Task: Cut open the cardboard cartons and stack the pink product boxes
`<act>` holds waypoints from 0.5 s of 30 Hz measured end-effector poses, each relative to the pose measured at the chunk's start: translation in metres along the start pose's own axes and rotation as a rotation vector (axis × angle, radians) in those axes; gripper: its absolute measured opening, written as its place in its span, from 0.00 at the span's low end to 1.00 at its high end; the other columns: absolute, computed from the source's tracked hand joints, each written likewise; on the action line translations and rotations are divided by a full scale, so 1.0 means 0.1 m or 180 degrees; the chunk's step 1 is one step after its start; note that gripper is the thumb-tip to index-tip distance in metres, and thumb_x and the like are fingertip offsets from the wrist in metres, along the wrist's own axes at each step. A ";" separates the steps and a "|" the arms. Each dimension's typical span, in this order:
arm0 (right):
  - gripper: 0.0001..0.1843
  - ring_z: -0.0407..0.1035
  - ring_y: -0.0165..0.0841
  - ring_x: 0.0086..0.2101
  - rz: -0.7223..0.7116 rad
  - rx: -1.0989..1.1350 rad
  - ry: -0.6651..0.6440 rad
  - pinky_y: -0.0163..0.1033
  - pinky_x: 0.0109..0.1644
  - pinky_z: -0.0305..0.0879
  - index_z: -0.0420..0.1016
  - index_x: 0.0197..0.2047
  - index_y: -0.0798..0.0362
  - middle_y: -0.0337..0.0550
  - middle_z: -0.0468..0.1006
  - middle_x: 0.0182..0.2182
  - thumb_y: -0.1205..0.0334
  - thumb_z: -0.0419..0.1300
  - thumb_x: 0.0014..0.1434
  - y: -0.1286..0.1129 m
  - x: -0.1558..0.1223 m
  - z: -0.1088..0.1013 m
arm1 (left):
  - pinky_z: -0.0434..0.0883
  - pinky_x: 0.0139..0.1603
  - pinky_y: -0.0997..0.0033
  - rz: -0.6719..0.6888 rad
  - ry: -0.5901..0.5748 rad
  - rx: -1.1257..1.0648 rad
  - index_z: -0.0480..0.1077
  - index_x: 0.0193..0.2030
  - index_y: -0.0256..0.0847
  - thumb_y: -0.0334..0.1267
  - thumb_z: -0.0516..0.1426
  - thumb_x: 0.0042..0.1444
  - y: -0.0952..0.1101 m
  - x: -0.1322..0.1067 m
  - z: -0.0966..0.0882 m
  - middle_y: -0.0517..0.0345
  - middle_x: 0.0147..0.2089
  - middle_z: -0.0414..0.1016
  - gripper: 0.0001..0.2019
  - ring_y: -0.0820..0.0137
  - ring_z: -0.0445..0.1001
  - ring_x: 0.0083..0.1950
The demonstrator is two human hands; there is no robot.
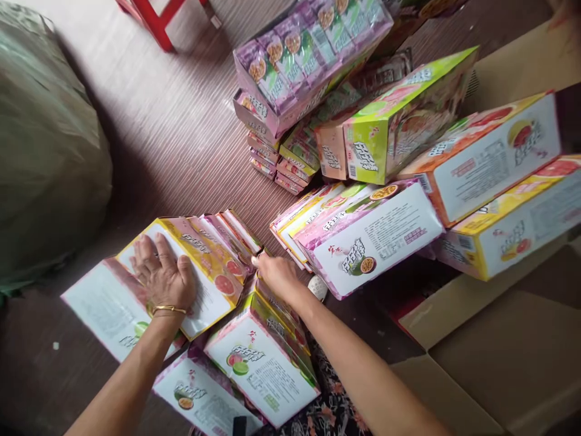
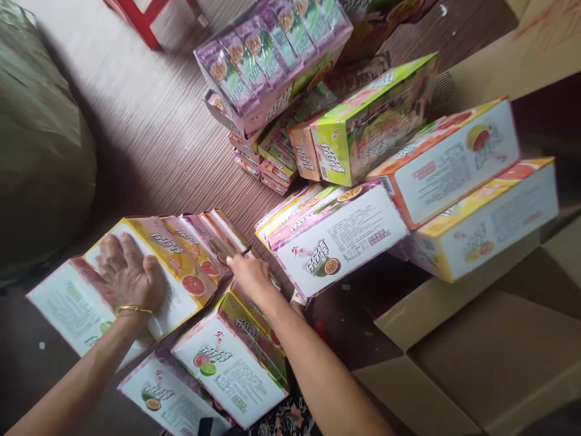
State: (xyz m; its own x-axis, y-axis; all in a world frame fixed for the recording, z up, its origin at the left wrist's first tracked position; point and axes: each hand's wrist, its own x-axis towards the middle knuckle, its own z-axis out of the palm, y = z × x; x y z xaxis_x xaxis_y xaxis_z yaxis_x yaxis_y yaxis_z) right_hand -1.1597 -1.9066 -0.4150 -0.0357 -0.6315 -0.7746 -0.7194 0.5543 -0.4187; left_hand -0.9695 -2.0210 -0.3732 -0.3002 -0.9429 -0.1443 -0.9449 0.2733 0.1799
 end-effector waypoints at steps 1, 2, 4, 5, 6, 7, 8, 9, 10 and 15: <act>0.28 0.76 0.40 0.44 0.0074 0.0088 0.0159 0.42 0.46 0.69 0.73 0.51 0.49 0.50 0.81 0.40 0.50 0.34 0.72 -0.07 0.21 -0.05 | 0.32 0.74 0.50 0.0001 -0.0012 0.0020 0.47 0.72 0.23 0.51 0.40 0.64 0.00 0.00 -0.01 0.33 0.75 0.39 0.37 0.53 0.34 0.76; 0.29 0.76 0.39 0.45 0.0063 0.0156 0.0253 0.41 0.46 0.69 0.72 0.52 0.50 0.51 0.81 0.41 0.51 0.33 0.72 -0.17 0.48 -0.09 | 0.33 0.74 0.50 0.0009 -0.0029 0.0047 0.46 0.72 0.23 0.51 0.40 0.65 0.00 0.00 -0.01 0.33 0.75 0.39 0.37 0.53 0.34 0.76; 0.27 0.74 0.39 0.49 -0.0299 0.0147 0.0159 0.41 0.50 0.68 0.71 0.55 0.55 0.53 0.79 0.47 0.55 0.35 0.73 -0.36 1.01 -0.11 | 0.34 0.73 0.47 0.0040 -0.0027 0.0089 0.45 0.72 0.23 0.51 0.40 0.65 -0.01 -0.01 0.00 0.32 0.74 0.38 0.37 0.52 0.34 0.76; 0.26 0.72 0.38 0.52 -0.0468 0.0166 0.0083 0.40 0.52 0.67 0.72 0.55 0.55 0.51 0.78 0.49 0.54 0.37 0.73 -0.41 1.21 -0.08 | 0.34 0.73 0.46 0.0058 -0.0009 0.0104 0.45 0.72 0.23 0.51 0.40 0.65 -0.02 -0.01 0.00 0.32 0.74 0.38 0.37 0.52 0.34 0.76; 0.25 0.71 0.38 0.53 -0.0620 0.0174 0.0020 0.40 0.54 0.65 0.73 0.55 0.55 0.50 0.77 0.51 0.53 0.39 0.73 -0.43 1.33 -0.03 | 0.34 0.73 0.45 0.0097 0.0022 0.0106 0.44 0.73 0.23 0.51 0.41 0.64 -0.03 -0.01 0.01 0.32 0.74 0.38 0.38 0.51 0.35 0.76; 0.25 0.70 0.37 0.54 -0.0735 0.0182 -0.0049 0.40 0.55 0.64 0.73 0.54 0.54 0.49 0.77 0.52 0.52 0.40 0.73 -0.40 1.35 0.04 | 0.34 0.73 0.45 0.0141 0.0054 0.0100 0.44 0.73 0.23 0.52 0.40 0.64 -0.04 -0.02 0.02 0.31 0.74 0.38 0.38 0.51 0.35 0.76; 0.25 0.70 0.37 0.53 -0.0769 0.0172 -0.0113 0.41 0.56 0.64 0.74 0.53 0.53 0.48 0.77 0.51 0.52 0.41 0.72 -0.34 1.28 0.12 | 0.34 0.73 0.45 0.0174 0.0068 0.0093 0.44 0.73 0.23 0.53 0.40 0.64 -0.05 -0.02 0.02 0.30 0.74 0.38 0.39 0.51 0.35 0.76; 0.24 0.71 0.38 0.52 -0.0770 0.0129 -0.0172 0.42 0.55 0.65 0.75 0.52 0.52 0.49 0.78 0.50 0.51 0.41 0.72 -0.24 1.13 0.19 | 0.34 0.73 0.45 0.0189 0.0066 0.0089 0.44 0.73 0.23 0.53 0.40 0.64 -0.06 -0.02 0.03 0.30 0.74 0.38 0.39 0.51 0.35 0.76; 0.24 0.72 0.39 0.51 -0.0752 0.0061 -0.0259 0.44 0.54 0.66 0.75 0.51 0.52 0.49 0.79 0.48 0.51 0.41 0.72 -0.12 0.93 0.27 | 0.34 0.73 0.45 0.0190 0.0054 0.0084 0.44 0.73 0.24 0.53 0.40 0.64 -0.07 -0.02 0.03 0.31 0.74 0.38 0.38 0.51 0.35 0.76; 0.25 0.76 0.41 0.45 -0.0143 -0.0036 -0.0180 0.43 0.47 0.69 0.75 0.49 0.52 0.53 0.81 0.41 0.52 0.39 0.72 0.26 0.34 0.34 | 0.35 0.72 0.44 0.0228 0.0059 0.0033 0.45 0.73 0.24 0.54 0.40 0.64 -0.11 0.00 0.04 0.31 0.74 0.39 0.39 0.49 0.36 0.75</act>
State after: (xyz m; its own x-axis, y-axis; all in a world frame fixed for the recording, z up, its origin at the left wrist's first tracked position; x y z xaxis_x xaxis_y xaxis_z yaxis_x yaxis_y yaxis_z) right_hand -1.1558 -1.8952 -0.4686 0.0358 -0.6238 -0.7807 -0.7272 0.5196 -0.4485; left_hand -0.9598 -2.0231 -0.3788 -0.3647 -0.9242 -0.1134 -0.9225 0.3421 0.1790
